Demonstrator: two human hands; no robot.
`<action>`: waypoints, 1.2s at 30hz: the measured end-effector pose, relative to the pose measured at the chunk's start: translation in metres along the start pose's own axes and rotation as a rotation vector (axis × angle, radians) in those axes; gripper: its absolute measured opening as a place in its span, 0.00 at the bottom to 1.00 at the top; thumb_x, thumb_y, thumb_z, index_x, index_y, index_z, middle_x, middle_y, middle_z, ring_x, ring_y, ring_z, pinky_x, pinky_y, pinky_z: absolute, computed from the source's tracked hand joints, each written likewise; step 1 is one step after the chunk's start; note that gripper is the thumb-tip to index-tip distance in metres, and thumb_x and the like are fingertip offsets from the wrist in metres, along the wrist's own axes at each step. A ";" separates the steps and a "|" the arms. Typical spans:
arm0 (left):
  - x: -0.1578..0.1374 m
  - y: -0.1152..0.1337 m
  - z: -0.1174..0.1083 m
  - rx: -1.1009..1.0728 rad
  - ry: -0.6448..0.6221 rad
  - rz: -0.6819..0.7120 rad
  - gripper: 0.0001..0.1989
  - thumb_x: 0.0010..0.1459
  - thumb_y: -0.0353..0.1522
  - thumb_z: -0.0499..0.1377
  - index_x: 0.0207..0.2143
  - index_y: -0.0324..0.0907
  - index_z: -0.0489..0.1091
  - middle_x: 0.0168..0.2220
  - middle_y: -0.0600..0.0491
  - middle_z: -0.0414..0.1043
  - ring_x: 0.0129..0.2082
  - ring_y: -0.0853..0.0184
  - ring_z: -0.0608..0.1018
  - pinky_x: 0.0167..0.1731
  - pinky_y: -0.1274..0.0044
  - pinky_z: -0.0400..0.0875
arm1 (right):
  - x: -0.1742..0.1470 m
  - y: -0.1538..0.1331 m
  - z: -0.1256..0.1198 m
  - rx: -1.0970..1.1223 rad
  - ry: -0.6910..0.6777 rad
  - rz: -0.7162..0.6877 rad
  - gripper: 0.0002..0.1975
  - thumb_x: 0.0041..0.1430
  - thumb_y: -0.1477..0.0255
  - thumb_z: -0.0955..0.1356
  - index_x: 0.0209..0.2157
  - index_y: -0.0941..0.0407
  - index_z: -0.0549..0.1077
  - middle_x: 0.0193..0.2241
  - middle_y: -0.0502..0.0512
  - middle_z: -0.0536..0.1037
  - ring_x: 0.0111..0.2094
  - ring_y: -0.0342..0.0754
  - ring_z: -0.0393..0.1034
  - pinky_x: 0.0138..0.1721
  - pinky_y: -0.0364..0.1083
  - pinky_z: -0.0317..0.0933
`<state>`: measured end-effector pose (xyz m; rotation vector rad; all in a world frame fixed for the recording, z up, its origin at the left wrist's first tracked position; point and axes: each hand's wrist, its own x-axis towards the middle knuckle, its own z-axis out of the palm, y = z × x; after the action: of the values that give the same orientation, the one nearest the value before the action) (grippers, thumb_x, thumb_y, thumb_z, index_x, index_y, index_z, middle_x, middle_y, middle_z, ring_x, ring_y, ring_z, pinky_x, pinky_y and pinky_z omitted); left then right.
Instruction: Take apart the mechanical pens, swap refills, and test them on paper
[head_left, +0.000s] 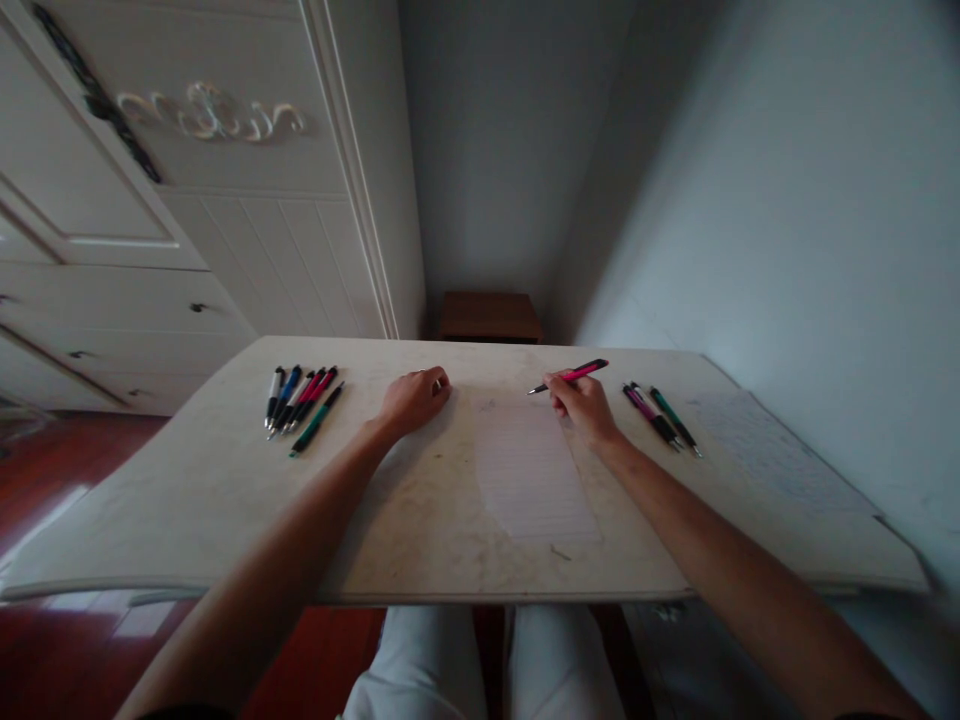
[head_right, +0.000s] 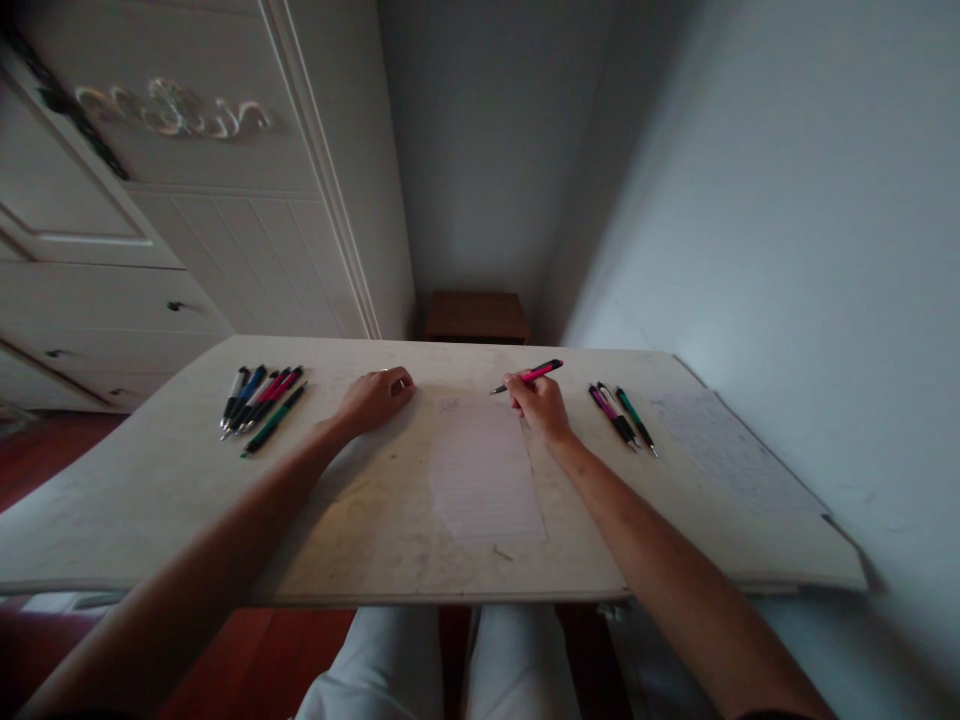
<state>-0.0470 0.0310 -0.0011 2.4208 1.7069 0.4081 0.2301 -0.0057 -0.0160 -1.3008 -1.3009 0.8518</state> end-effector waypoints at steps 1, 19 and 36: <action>0.000 0.000 0.000 0.002 -0.002 0.001 0.12 0.62 0.37 0.52 0.40 0.44 0.72 0.35 0.49 0.78 0.34 0.61 0.77 0.33 0.74 0.65 | 0.000 0.000 0.000 -0.004 0.002 0.003 0.19 0.52 0.55 0.70 0.22 0.57 0.70 0.16 0.48 0.68 0.17 0.40 0.60 0.17 0.40 0.54; -0.001 0.010 0.002 -0.051 -0.008 -0.029 0.27 0.51 0.57 0.59 0.40 0.45 0.72 0.32 0.53 0.76 0.33 0.62 0.76 0.28 0.75 0.59 | -0.012 -0.010 0.004 -0.333 -0.063 -0.217 0.25 0.55 0.51 0.67 0.17 0.57 0.67 0.14 0.47 0.61 0.18 0.41 0.55 0.21 0.43 0.48; -0.001 0.009 0.003 -0.049 -0.004 -0.020 0.27 0.52 0.56 0.58 0.40 0.45 0.72 0.31 0.52 0.76 0.32 0.62 0.75 0.28 0.76 0.59 | -0.011 -0.004 0.004 -0.404 -0.081 -0.235 0.25 0.55 0.51 0.67 0.22 0.60 0.75 0.15 0.50 0.65 0.18 0.42 0.58 0.20 0.43 0.48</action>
<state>-0.0379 0.0274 -0.0013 2.3670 1.6971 0.4377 0.2240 -0.0161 -0.0146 -1.3943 -1.7136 0.4952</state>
